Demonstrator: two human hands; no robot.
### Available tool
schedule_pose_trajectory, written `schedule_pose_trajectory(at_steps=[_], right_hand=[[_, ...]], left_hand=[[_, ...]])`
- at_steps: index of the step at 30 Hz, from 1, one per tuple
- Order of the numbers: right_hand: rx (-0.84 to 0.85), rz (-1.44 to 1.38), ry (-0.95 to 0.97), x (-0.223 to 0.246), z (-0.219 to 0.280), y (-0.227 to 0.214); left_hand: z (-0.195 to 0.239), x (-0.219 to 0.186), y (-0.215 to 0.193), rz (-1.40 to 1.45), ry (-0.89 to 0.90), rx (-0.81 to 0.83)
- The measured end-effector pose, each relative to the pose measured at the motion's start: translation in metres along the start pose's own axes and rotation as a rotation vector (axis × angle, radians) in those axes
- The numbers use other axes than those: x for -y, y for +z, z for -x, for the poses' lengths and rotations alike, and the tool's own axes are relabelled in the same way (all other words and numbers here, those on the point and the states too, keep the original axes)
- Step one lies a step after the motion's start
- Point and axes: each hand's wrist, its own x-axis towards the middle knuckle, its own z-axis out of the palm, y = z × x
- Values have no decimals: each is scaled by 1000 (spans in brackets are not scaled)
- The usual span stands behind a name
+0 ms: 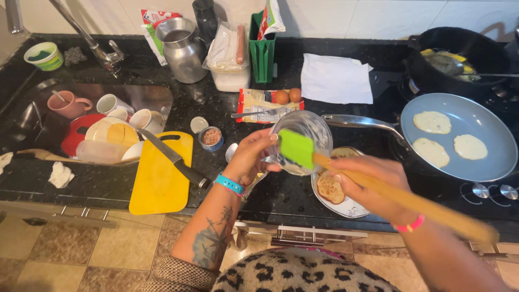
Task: The person cooks pancakes in a pan, using a spatula to flip them and a spoon to spread batter. They also stir frying plantains in a separate pot and retrieve a jar from a cabinet.
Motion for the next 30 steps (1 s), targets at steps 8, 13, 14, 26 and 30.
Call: schedule_pose_trajectory(at_steps=[8, 13, 14, 26, 30], right_hand=[[273, -193, -179, 3, -67, -20], [195, -112, -220, 5, -73, -19], [145, -85, -208, 5, -70, -17], [-27, 280, -160, -27, -23, -21], [88, 345, -16, -11, -21, -28]], left_hand=[[14, -26, 21, -124, -64, 104], [6, -24, 16, -162, 3, 98], [6, -26, 17, -160, 20, 78], [3, -17, 24, -211, 122, -36], [-6, -1, 24, -218, 136, 19]])
